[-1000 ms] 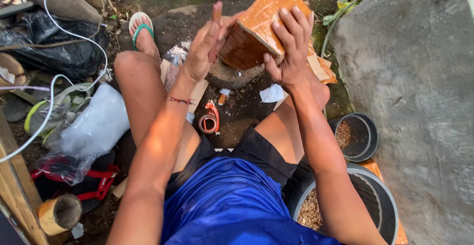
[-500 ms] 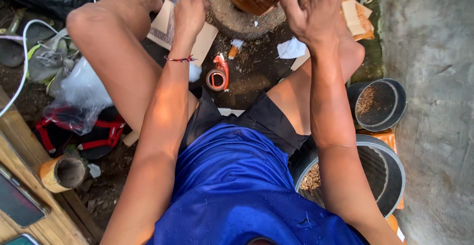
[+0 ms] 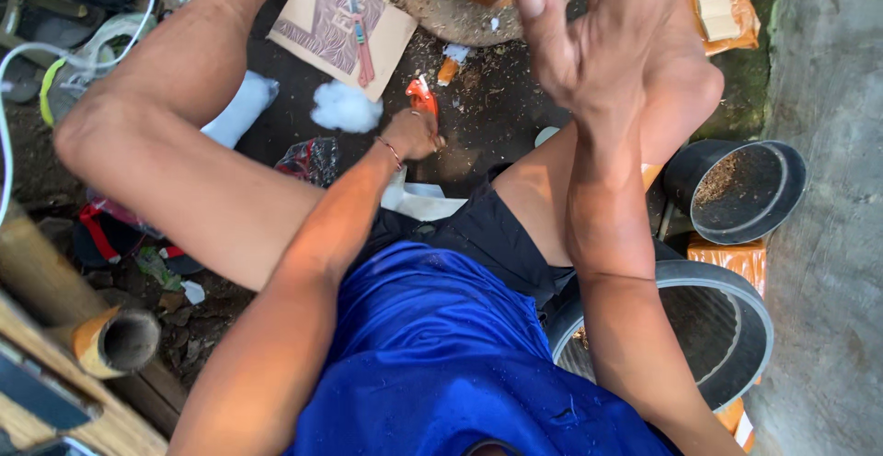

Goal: The person places white cotton-like material into a small wooden frame, then covers it with a cardboard sheet. They secure the cardboard to the frame using orange adhesive tape, wrapping it around the edges and smoothing it down. The person uses a utility knife to trim excess tape and cardboard, then continues taping the remaining sides to form a sealed box.

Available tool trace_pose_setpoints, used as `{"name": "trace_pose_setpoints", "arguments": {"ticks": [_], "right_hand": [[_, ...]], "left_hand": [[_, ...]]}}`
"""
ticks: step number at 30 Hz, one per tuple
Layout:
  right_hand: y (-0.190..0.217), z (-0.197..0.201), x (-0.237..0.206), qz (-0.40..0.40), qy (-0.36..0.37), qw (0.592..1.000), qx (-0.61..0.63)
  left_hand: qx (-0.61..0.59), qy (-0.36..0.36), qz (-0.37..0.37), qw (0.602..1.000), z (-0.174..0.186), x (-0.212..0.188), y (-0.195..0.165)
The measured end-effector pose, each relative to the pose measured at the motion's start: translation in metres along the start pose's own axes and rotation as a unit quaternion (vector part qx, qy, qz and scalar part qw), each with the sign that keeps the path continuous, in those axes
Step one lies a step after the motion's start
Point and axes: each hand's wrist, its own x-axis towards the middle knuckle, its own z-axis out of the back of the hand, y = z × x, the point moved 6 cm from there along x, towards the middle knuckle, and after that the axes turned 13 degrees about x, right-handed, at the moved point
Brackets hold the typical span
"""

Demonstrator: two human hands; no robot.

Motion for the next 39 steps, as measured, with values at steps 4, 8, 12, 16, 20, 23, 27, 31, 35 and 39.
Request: {"name": "trace_pose_setpoints", "arguments": {"ticks": [4,8,12,16,20,23,27,31,35,39], "right_hand": [[0.011,0.014,-0.010,-0.034,-0.036,0.999,-0.012],[0.021,0.031,-0.035,0.025,-0.108,0.992,-0.061],[0.005,0.019,-0.091,-0.144,-0.198,0.953,0.177],[-0.007,-0.005,-0.143,-0.236,-0.148,0.938,0.206],[-0.026,-0.022,-0.175,-0.354,-0.114,0.876,0.308],[-0.030,-0.023,-0.172,-0.396,-0.082,0.852,0.332],[-0.006,-0.020,-0.146,-0.339,-0.001,0.841,0.422],[0.032,-0.016,-0.134,-0.349,0.084,0.793,0.492],[0.060,-0.001,-0.129,-0.328,0.097,0.835,0.431],[0.085,0.020,-0.124,-0.269,0.072,0.908,0.314]], "left_hand": [[-0.098,0.073,0.064,0.990,-0.037,0.030,-0.020],[-0.091,-0.007,0.130,0.987,-0.041,0.033,-0.013],[-0.178,-0.135,0.146,0.964,0.006,0.020,0.019],[-0.290,-0.134,0.145,0.937,0.058,-0.032,0.050],[-0.380,-0.167,0.093,0.905,0.095,-0.137,0.041],[-0.573,-0.180,-0.049,0.798,0.110,-0.206,0.011],[-0.631,-0.211,-0.130,0.735,0.097,-0.275,-0.020],[-0.528,-0.242,-0.191,0.792,0.082,-0.292,-0.041],[-0.487,-0.308,-0.232,0.784,0.078,-0.300,-0.057],[-0.359,-0.377,-0.154,0.840,0.078,-0.307,-0.061]]}}
